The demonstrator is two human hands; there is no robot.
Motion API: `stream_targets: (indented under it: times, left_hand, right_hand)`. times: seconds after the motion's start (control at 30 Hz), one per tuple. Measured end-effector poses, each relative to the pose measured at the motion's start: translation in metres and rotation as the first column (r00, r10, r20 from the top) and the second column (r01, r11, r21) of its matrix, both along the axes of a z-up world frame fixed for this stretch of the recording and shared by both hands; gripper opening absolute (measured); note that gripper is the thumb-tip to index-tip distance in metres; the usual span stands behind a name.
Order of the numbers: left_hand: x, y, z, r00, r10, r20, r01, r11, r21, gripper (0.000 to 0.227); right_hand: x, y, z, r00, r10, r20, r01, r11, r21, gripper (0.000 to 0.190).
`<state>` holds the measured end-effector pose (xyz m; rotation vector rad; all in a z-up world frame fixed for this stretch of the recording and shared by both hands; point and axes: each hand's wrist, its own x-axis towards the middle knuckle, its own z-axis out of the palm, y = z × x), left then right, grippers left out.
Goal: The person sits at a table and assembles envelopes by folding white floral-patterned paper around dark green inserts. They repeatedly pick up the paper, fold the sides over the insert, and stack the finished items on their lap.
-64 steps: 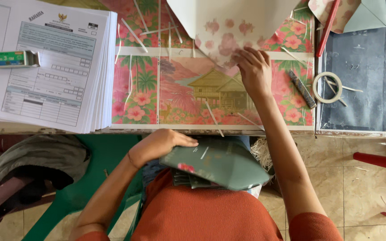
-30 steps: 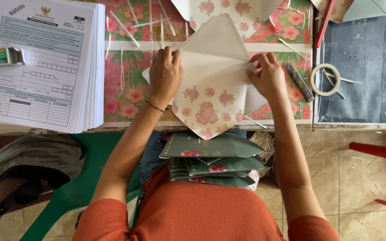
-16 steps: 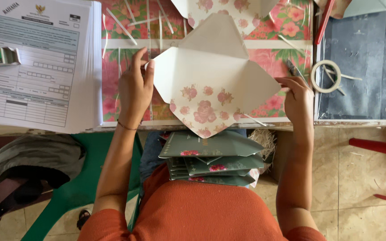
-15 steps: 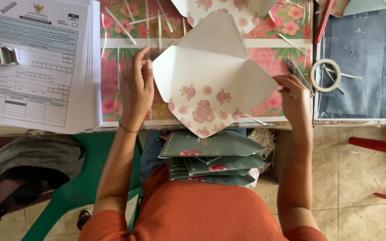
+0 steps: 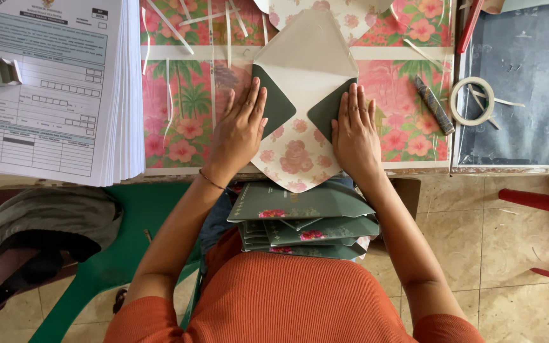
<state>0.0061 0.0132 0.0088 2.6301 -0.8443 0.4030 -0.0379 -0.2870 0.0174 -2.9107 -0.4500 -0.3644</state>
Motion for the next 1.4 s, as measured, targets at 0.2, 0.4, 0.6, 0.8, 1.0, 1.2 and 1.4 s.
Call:
stream_targets:
  times: [0.2, 0.4, 0.6, 0.8, 1.0, 1.2, 1.4]
  left_hand:
    - [0.025, 0.028, 0.013, 0.994, -0.073, -0.078, 0.070, 0.996, -0.048, 0.063]
    - [0.050, 0.052, 0.025, 0.885, -0.318, -0.340, 0.348, 0.937, 0.028, 0.088]
    - [0.043, 0.046, 0.022, 0.937, -0.271, -0.220, 0.288, 0.956, 0.049, 0.088]
    - [0.036, 0.041, 0.016, 0.953, -0.251, -0.172, 0.260, 0.965, 0.032, 0.082]
    - [0.020, 0.017, 0.007, 0.993, -0.040, -0.114, 0.039, 0.999, -0.011, 0.046]
    - [0.017, -0.003, 0.010, 0.921, 0.248, -0.302, -0.303, 0.941, -0.149, 0.090]
    - [0.009, -0.019, 0.008, 0.902, 0.284, -0.324, -0.337, 0.934, -0.121, 0.083]
  right_hand:
    - [0.012, -0.025, 0.014, 0.998, 0.027, 0.051, -0.023, 0.996, -0.090, 0.059]
    - [0.026, -0.069, 0.054, 0.794, 0.188, -0.578, -0.153, 0.982, 0.109, 0.112]
    - [0.025, -0.070, 0.045, 0.824, 0.244, -0.512, -0.221, 0.969, 0.107, 0.115]
    - [0.017, -0.062, 0.044, 0.854, 0.197, -0.482, -0.151, 0.980, 0.132, 0.114]
    - [0.051, -0.057, 0.026, 0.992, 0.047, -0.120, -0.026, 0.985, 0.171, 0.041]
    - [0.087, -0.060, 0.036, 0.959, -0.026, -0.281, 0.097, 0.966, 0.242, 0.082]
    - [0.090, -0.063, 0.032, 0.898, 0.006, -0.441, 0.138, 0.946, 0.294, 0.082]
